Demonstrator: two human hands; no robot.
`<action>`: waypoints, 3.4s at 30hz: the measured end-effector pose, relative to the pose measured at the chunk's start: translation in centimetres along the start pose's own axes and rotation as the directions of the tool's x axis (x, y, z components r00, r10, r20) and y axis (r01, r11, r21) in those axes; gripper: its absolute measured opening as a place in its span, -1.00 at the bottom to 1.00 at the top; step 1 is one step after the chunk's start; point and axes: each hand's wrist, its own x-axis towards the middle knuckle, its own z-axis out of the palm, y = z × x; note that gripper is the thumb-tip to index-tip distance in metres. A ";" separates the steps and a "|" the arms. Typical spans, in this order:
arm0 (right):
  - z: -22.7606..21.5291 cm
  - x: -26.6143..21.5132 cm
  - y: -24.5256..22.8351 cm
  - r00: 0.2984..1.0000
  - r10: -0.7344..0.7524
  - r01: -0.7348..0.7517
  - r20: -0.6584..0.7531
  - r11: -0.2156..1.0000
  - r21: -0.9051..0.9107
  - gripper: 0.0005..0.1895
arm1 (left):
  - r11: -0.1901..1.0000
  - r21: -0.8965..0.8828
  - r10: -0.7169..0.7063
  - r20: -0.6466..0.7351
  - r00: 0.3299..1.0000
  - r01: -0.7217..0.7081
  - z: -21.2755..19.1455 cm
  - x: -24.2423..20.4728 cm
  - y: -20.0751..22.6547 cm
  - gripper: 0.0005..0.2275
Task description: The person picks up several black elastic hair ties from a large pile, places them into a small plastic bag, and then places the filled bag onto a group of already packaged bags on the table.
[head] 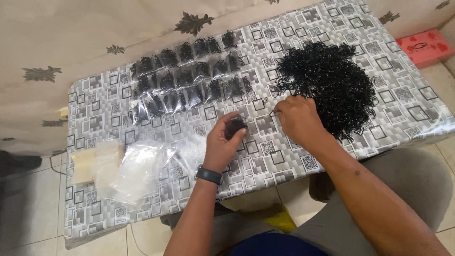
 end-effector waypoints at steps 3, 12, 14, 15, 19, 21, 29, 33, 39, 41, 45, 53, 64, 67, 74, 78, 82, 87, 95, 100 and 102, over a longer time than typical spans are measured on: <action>-1.4 1.3 -1.6 0.986 0.167 -0.133 -0.025 0.858 0.496 -0.93 | 0.988 0.148 0.028 0.075 0.997 -0.039 0.4 0.3 -1.4 -0.55; -4.8 3.0 -7.3 0.981 -0.041 0.158 -0.191 0.739 0.655 -0.89 | 0.976 0.207 0.041 0.150 0.988 -0.071 0.1 0.3 0.1 -0.52; -4.9 2.8 -7.4 0.983 -0.061 0.161 -0.175 0.749 0.642 -0.91 | 0.980 0.188 0.039 0.153 0.988 -0.068 0.3 0.3 -0.3 -0.52; -5.0 2.7 -7.6 0.984 -0.082 0.165 -0.159 0.759 0.630 -0.92 | 0.983 0.169 0.038 0.153 0.987 -0.064 0.3 0.2 -0.5 -0.51; -6.0 2.8 -7.5 0.987 -0.088 0.152 -0.132 0.765 0.626 -0.90 | 0.988 0.131 0.055 0.157 0.986 -0.076 0.0 0.4 -0.3 -0.52; -7.1 2.9 -7.8 0.992 -0.073 0.121 -0.099 0.742 0.660 -0.84 | 0.996 0.080 0.028 0.154 0.988 -0.041 -0.1 0.4 -0.5 -0.51; -8.4 2.9 -9.0 0.996 0.026 0.050 -0.084 0.614 0.787 -0.73 | 0.997 -0.063 -0.034 0.130 0.991 0.043 -0.1 0.3 -0.6 -0.50; -6.9 2.7 -8.1 0.989 0.055 0.064 -0.137 0.677 0.733 -0.73 | 0.958 -0.277 -0.071 0.031 0.997 0.077 -0.8 0.6 -0.7 -0.47; -5.4 1.0 -8.1 0.944 -0.111 0.060 0.310 0.983 0.171 -0.57 | 0.960 -0.279 -0.039 -0.009 0.999 0.035 -0.6 0.5 -2.2 -0.54; -2.3 -0.3 -7.9 0.971 -0.164 0.146 0.174 0.983 0.114 -0.59 | 0.962 -0.270 -0.034 -0.012 0.999 0.030 -0.6 0.5 -2.2 -0.55; 0.4 -1.0 -7.7 0.965 -0.207 0.212 -0.162 0.977 0.016 -0.79 | 0.972 -0.231 -0.056 -0.035 0.998 0.046 -0.7 0.5 -2.3 -0.60; 1.1 -2.3 -7.0 0.976 -0.073 0.067 -0.204 0.997 -0.039 -0.85 | 0.990 -0.132 -0.062 -0.034 0.998 0.057 -0.6 0.5 -1.7 -0.62; 0.4 -2.3 -7.6 0.968 -0.085 0.059 -0.236 0.992 -0.112 -0.86 | 0.969 -0.239 -0.086 -0.104 0.991 0.059 -0.2 1.0 -3.9 -0.70; 1.1 -3.2 -8.0 0.954 -0.172 0.125 -0.245 0.973 -0.196 -0.80 | 0.969 -0.240 -0.079 -0.088 0.993 0.056 -0.3 0.9 -3.8 -0.72; -0.6 -6.5 -10.5 0.994 -0.052 0.040 -0.100 0.992 -0.117 -0.55 | 0.979 -0.167 -0.128 -0.087 0.988 0.112 -0.7 0.5 -1.1 -0.74; -1.4 -6.4 -10.4 0.992 0.045 -0.043 0.120 0.999 -0.022 -0.48 | 0.928 -0.299 -0.281 -0.159 0.947 0.225 -1.1 0.7 0.6 -0.73; -1.5 -6.8 -10.4 0.999 0.001 -0.002 0.034 1.000 0.010 -0.52 | 0.899 -0.228 -0.421 -0.217 0.881 0.373 -4.2 0.9 3.6 -0.73; -2.2 -6.4 -10.6 0.994 0.021 -0.025 0.112 0.999 0.039 -0.51 | 0.933 0.036 -0.318 -0.383 0.868 0.357 -8.9 4.9 5.9 -0.78; -3.0 -5.8 -11.1 0.998 -0.005 0.010 -0.061 0.997 0.077 -0.61 | 0.938 0.302 -0.106 -0.218 0.970 0.171 -10.0 15.0 4.7 -0.40; -3.3 -5.4 -11.4 0.999 0.042 -0.041 -0.010 0.994 0.098 -0.59 | 0.910 0.392 -0.094 -0.124 0.988 0.136 -7.9 21.2 3.0 -0.44; -3.3 -5.3 -11.3 0.999 0.037 -0.034 -0.030 0.994 0.101 -0.60 | 0.887 0.461 0.084 -0.086 0.993 -0.035 -7.5 24.0 1.1 -0.44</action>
